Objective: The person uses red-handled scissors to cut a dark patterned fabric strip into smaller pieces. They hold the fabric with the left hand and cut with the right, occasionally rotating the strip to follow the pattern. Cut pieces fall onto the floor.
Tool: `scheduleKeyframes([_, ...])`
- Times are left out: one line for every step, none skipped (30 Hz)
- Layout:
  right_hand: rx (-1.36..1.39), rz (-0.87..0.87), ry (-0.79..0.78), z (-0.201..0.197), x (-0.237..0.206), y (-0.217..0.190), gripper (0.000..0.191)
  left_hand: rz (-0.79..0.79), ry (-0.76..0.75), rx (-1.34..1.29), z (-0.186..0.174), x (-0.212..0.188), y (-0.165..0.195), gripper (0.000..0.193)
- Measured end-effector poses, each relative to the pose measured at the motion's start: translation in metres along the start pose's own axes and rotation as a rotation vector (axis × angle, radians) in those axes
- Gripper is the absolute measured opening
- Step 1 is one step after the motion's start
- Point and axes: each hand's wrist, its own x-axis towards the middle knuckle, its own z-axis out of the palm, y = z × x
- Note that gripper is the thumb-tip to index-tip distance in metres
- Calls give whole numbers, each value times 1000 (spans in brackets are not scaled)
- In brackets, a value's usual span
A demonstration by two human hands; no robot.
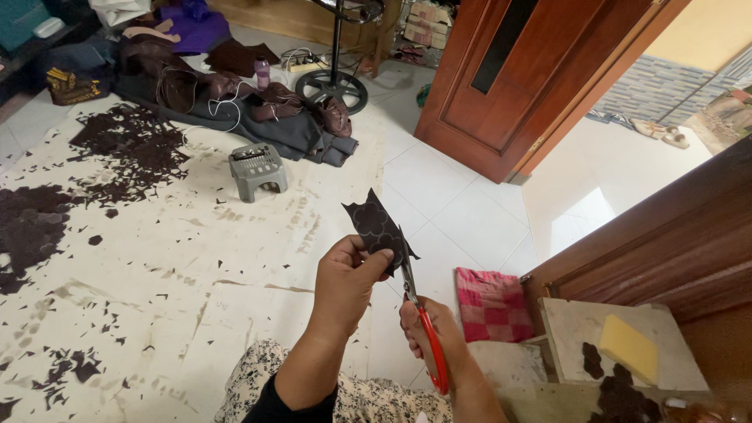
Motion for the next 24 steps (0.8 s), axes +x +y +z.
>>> scheduleKeyframes([-13, 8, 3, -1, 0, 0, 53, 0, -2, 7, 0, 0, 0, 10])
scheduleKeyframes([2, 10, 0, -1, 0, 0, 52, 0, -4, 13, 1, 0, 0, 10])
scheduleKeyframes([16, 12, -5, -1, 0, 0, 52, 1, -6, 20, 0, 0, 1, 9])
scheduleKeyframes([30, 14, -10, -1, 0, 0, 51, -9, -4, 32, 0, 0, 1, 9])
scheduleKeyframes([40, 18, -13, -1, 1, 0, 50, -19, -2, 44, -1, 0, 2, 9])
scheduleKeyframes([50, 21, -17, -1, 1, 0, 50, -29, 1, 56, -1, 0, 2, 9])
scheduleKeyframes([61, 25, -21, -1, 1, -1, 49, -32, 0, 58, -2, 0, 3, 10])
scheduleKeyframes([38, 36, -14, -1, 1, -1, 49, -35, -1, 60, -2, 1, 3, 10])
scheduleKeyframes([15, 46, -7, -1, 1, -2, 50, -38, -1, 63, -3, 1, 3, 11])
scheduleKeyframes([-9, 57, 0, -1, 1, -2, 50, -40, -3, 63, -3, 2, 3, 11])
scheduleKeyframes([-18, 46, -7, -2, 1, -2, 51, -42, -6, 64, -4, 3, 4, 12])
scheduleKeyframes([-26, 34, -14, -2, 1, -3, 52, -44, -8, 65, -4, 3, 4, 12])
scheduleKeyframes([-35, 23, -21, -2, 0, -3, 53, -47, -11, 63, -5, 3, 4, 13])
scheduleKeyframes([-19, 21, -30, -2, 0, -2, 53, -50, -15, 62, -6, 3, 4, 13])
scheduleKeyframes([-3, 17, -40, -2, 0, -2, 53, -52, -19, 60, -6, 3, 5, 13])
scheduleKeyframes([13, 12, -48, -2, 0, -2, 54, -54, -18, 63, -6, 4, 5, 14])
scheduleKeyframes([16, 13, -43, -2, 0, -2, 54, -56, -18, 65, -5, 4, 5, 14])
scheduleKeyframes([18, 14, -37, -3, 0, -2, 54, -59, -17, 68, -5, 5, 4, 14])
scheduleKeyframes([20, 14, -31, -3, 0, -1, 54, -56, -21, 67, -5, 5, 4, 14])
scheduleKeyframes([0, 14, -27, -4, 1, -1, 55, -53, -25, 67, -4, 6, 3, 14])
scheduleKeyframes([-20, 14, -22, -5, 1, -1, 56, -51, -29, 67, -4, 6, 2, 14])
scheduleKeyframes([-39, 15, -17, -6, 2, 0, 57, -46, -39, 70, -4, 7, 1, 14])
scheduleKeyframes([-93, -13, -6, -7, 3, 0, 59, -41, -48, 74, -4, 8, 0, 13])
scheduleKeyframes([-146, -39, 6, -8, 4, 0, 61, -38, -58, 77, -4, 8, -1, 13])
